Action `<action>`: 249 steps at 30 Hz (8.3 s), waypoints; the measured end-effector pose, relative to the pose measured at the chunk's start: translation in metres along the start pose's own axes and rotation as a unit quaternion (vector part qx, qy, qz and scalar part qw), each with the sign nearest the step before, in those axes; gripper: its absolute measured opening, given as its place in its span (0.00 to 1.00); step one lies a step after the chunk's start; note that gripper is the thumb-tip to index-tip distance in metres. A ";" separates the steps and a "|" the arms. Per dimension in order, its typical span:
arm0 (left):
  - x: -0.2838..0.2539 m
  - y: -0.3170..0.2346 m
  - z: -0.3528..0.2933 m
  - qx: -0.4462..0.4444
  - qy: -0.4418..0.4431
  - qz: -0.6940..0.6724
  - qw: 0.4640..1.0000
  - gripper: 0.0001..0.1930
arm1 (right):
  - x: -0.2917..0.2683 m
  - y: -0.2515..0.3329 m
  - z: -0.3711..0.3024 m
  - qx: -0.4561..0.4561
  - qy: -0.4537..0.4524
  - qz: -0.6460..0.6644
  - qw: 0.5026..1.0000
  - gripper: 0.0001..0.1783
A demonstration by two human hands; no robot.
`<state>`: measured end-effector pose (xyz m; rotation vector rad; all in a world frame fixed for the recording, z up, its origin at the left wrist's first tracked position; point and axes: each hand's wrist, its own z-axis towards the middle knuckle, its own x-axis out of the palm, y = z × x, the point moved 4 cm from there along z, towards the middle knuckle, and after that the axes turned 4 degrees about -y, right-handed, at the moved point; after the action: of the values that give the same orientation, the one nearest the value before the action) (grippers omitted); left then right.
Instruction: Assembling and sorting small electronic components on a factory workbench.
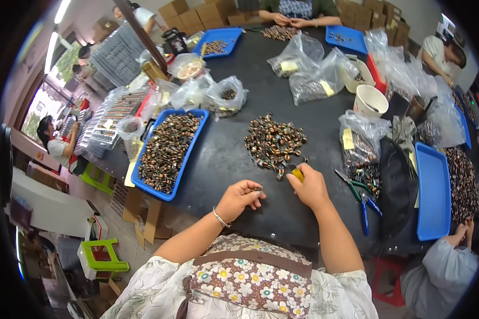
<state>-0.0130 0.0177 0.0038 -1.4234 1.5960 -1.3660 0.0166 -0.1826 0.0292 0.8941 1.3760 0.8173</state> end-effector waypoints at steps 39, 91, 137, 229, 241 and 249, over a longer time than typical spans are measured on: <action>0.009 0.012 0.047 -0.189 0.104 -0.133 0.967 0.09 | 0.025 -0.011 0.011 -0.074 0.127 -0.128 0.981 0.10; 0.038 0.011 0.045 -0.217 0.361 -0.162 0.892 0.09 | 0.015 -0.025 -0.002 0.131 0.367 0.281 0.877 0.14; 0.035 0.010 0.050 -0.188 0.435 -0.063 0.878 0.08 | 0.022 -0.034 -0.003 0.142 0.416 0.269 0.857 0.11; 0.037 0.005 0.034 -0.170 0.292 -0.176 0.925 0.14 | 0.000 -0.008 0.000 -0.115 0.066 -0.127 0.983 0.16; 0.038 0.002 0.034 -0.154 0.307 -0.180 0.922 0.14 | -0.001 -0.005 0.000 -0.112 0.074 -0.121 0.984 0.15; 0.038 0.005 0.033 -0.157 0.300 -0.186 0.923 0.15 | 0.000 -0.010 0.000 -0.139 0.063 -0.099 0.983 0.14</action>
<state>0.0057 -0.0287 -0.0032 -1.6560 2.0745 -1.9804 0.0161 -0.1869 0.0204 0.4866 1.3940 0.8970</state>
